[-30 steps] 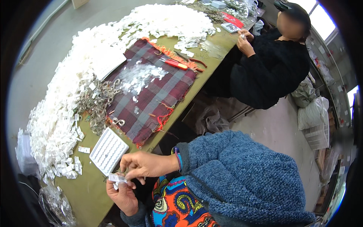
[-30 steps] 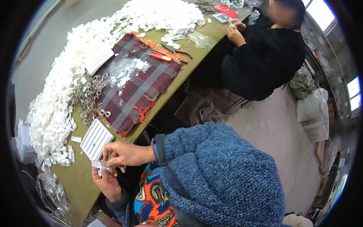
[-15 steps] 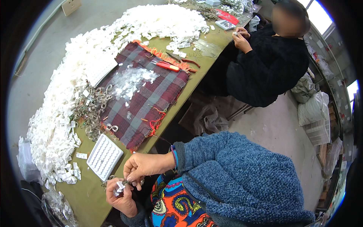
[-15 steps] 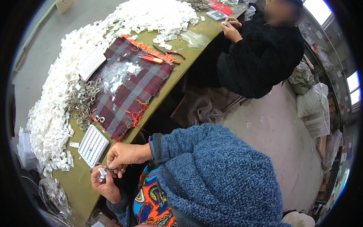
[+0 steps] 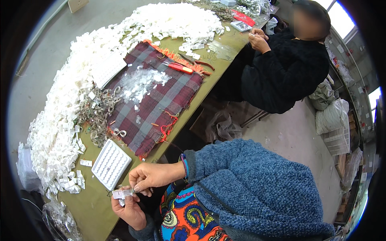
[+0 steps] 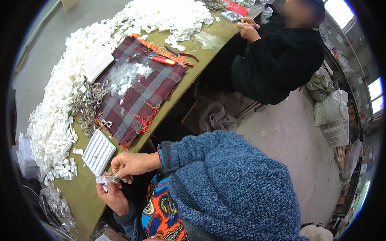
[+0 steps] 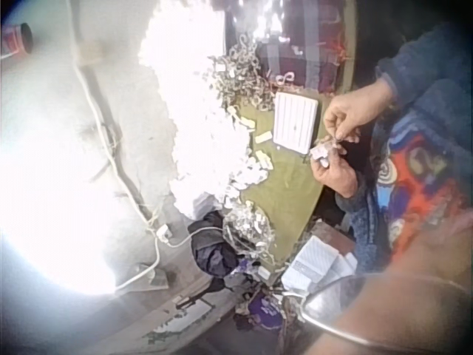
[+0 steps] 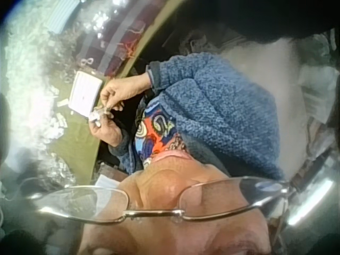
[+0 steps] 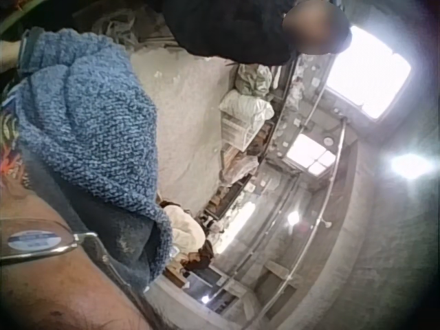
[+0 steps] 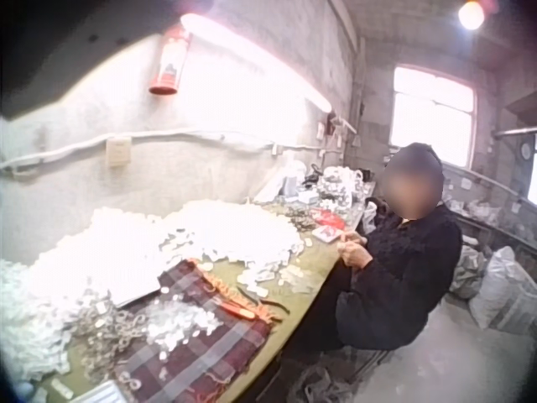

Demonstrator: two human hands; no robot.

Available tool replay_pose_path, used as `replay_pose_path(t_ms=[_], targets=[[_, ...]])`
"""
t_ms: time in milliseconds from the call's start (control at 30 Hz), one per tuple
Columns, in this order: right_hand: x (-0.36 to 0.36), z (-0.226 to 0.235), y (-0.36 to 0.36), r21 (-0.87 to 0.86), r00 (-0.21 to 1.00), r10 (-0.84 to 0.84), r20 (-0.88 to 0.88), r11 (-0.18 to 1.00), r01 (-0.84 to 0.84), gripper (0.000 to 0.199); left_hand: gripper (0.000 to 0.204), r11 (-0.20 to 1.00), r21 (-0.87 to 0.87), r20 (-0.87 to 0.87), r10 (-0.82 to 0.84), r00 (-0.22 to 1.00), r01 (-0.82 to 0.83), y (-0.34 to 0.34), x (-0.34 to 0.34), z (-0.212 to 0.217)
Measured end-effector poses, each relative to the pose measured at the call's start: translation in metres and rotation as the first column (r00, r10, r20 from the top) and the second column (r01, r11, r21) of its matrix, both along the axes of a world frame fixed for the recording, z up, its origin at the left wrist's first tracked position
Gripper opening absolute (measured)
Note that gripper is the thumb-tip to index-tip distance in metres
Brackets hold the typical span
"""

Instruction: The person assembles small keychains by hand at a workbench. They pick white plastic tags and metal rings, attach the rings to the tags, and place the finished units into a white tray. The process is repeated continuously throughout the clip.

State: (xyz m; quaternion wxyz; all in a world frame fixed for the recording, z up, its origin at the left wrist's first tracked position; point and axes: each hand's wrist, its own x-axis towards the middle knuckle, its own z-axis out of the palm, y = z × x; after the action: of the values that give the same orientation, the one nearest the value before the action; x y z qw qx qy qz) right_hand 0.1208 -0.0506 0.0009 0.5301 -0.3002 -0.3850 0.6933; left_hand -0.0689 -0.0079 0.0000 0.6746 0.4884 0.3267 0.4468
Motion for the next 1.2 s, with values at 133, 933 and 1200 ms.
replay_pose_path(t_ms=[133,933,1200], targets=[[0.002,0.013,-0.001,0.163,0.975,-0.068,0.21,0.986,0.034,0.007,0.027,1.0,-0.023,0.012,0.001,1.0,-0.001,0.0,0.0,-0.004],[-0.009,0.031,-0.001,-0.123,0.961,-0.196,0.196,0.967,0.222,0.007,0.015,0.934,-0.33,0.283,-0.042,0.958,0.138,-0.008,0.006,-0.005],[-0.008,0.03,0.006,-0.083,0.935,-0.162,0.314,0.977,0.197,0.012,0.014,0.91,-0.352,0.375,-0.079,0.924,0.221,-0.001,0.001,-0.006]])
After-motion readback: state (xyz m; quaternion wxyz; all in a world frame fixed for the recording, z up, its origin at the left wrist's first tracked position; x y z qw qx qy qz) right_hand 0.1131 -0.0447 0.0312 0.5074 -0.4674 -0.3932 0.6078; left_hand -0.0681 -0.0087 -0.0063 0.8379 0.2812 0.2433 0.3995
